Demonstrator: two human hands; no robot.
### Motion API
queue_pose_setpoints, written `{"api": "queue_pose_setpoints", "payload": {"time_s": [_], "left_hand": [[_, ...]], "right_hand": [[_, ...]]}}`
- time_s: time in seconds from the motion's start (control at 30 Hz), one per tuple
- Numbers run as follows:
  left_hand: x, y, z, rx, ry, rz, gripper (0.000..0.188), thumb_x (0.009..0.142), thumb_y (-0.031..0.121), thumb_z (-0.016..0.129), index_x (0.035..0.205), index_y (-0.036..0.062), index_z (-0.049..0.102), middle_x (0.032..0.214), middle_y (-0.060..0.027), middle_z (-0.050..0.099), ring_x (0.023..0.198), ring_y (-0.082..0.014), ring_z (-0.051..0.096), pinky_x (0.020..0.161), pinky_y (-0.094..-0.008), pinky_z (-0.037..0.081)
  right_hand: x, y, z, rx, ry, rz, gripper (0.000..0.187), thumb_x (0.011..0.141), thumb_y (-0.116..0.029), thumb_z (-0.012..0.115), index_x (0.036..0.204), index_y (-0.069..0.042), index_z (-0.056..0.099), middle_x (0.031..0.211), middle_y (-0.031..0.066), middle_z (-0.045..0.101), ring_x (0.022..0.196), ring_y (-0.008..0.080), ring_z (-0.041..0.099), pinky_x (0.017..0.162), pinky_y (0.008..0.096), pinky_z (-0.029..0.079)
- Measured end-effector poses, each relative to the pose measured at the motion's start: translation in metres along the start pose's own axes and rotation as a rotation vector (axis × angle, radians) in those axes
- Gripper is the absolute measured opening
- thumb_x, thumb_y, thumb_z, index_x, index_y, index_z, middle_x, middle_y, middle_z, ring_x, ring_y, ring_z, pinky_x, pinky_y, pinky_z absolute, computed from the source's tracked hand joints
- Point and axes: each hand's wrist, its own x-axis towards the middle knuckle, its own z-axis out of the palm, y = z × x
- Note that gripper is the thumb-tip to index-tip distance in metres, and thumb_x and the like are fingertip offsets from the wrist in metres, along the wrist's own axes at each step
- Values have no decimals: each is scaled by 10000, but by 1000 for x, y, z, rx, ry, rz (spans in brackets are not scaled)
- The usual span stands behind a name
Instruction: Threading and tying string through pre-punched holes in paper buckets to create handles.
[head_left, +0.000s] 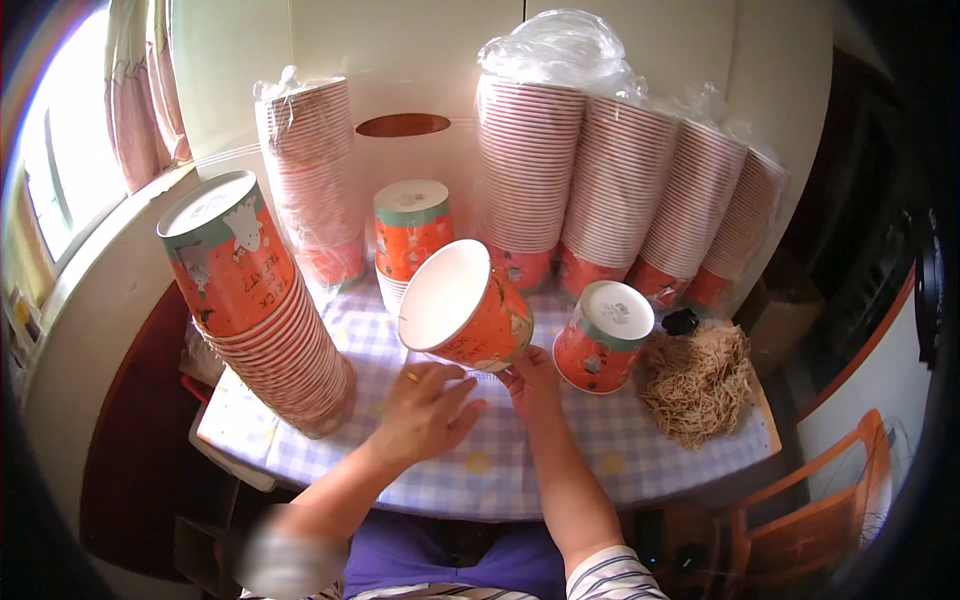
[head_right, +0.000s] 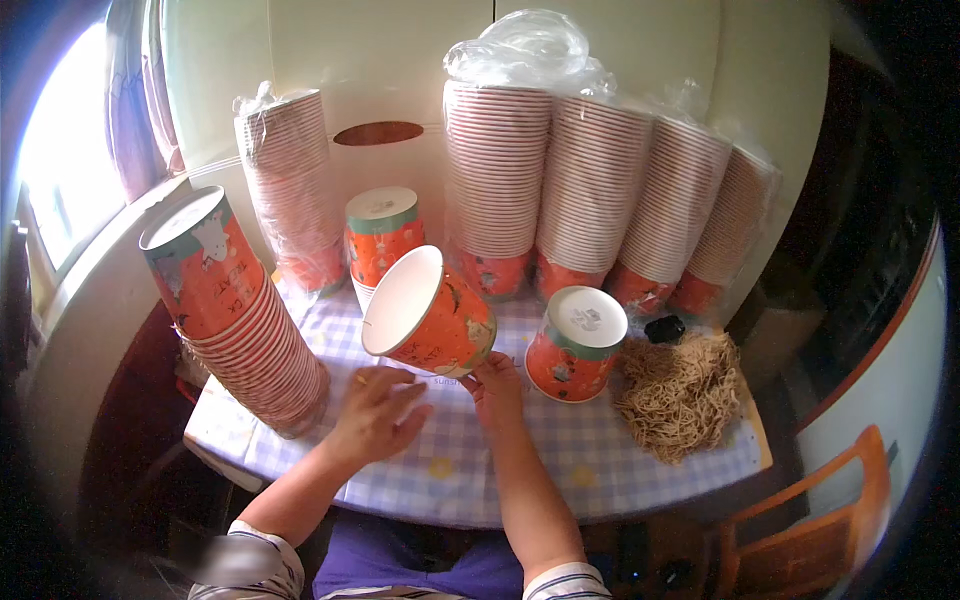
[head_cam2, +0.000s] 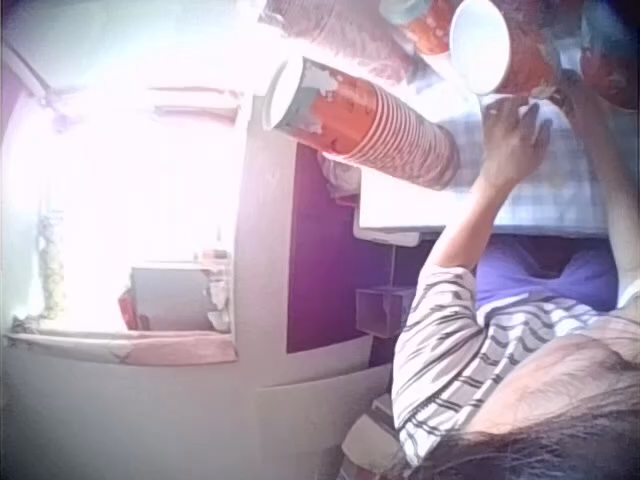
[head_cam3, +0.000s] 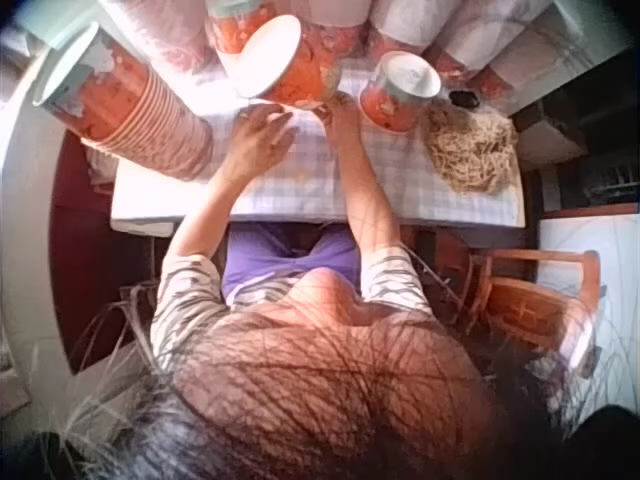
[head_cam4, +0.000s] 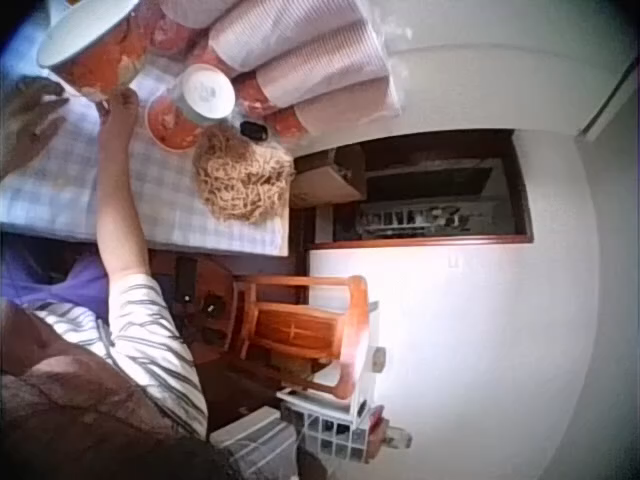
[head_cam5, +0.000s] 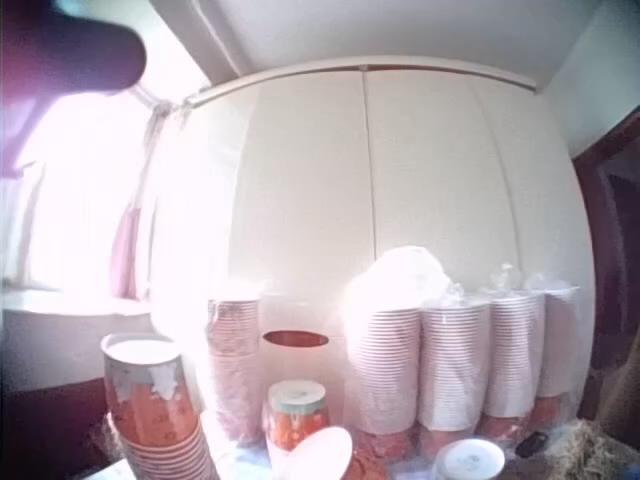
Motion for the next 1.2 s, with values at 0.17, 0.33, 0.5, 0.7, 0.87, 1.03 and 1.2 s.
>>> {"api": "queue_pose_setpoints", "payload": {"time_s": [0.17, 0.33, 0.5, 0.7, 0.87, 1.03, 1.2], "left_hand": [[46, -18, -25, -57, 184, -360, 324, 771, 189, 682, 1026, 5, 603, 939, -146, 591, 836, -247, 561, 753, -358, 453], [66, -37, -8, -228, -38, -608, 357, 794, 261, 639, 1007, -25, 614, 927, -176, 617, 859, -294, 609, 755, -367, 481], [58, -34, 0, -198, -177, -575, 195, 798, 158, 560, 859, -23, 594, 820, -215, 595, 809, -368, 582, 743, -426, 454], [50, -19, 8, -121, -448, -450, 202, 798, 101, 558, 959, 0, 624, 912, -196, 619, 837, -344, 598, 741, -402, 462], [45, -18, 16, -171, -481, -427, 201, 786, 112, 583, 954, 14, 632, 916, -190, 623, 822, -332, 602, 725, -403, 469], [41, -11, 22, -189, -424, -529, 210, 795, 182, 609, 922, 19, 648, 867, -173, 639, 748, -331, 617, 689, -388, 485], [43, -4, 33, 50, -354, -445, 240, 806, 250, 577, 724, 29, 624, 720, -154, 624, 684, -343, 610, 652, -435, 472]], "right_hand": [[-10, 5, 20, -21, 6, 9, 63, 855, -80, 607, 880, -51, 557, 913, 103, 641, 844, 218, 643, 783, 391, 549], [-15, 12, 17, -98, -55, 126, 162, 838, -73, 629, 965, -43, 532, 937, 75, 614, 823, 198, 624, 773, 342, 540], [-21, -2, 23, -430, 35, 122, 272, 813, -146, 667, 1021, -16, 548, 932, 63, 608, 763, 149, 590, 710, 279, 497], [-21, -15, 31, -761, 77, -385, 259, 770, -145, 701, 976, -39, 587, 917, 22, 588, 726, 112, 546, 679, 258, 467], [-31, -7, 51, -816, -94, -345, 202, 809, -145, 675, 941, -21, 584, 862, 37, 604, 724, 95, 560, 660, 242, 469], [-32, -5, 47, -695, -90, -192, 138, 852, -114, 620, 926, -5, 578, 822, 48, 623, 714, 90, 578, 621, 227, 463], [-30, -1, 41, -877, -129, -246, 141, 851, -113, 603, 927, 5, 583, 802, 48, 626, 692, 87, 569, 616, 237, 459]]}}
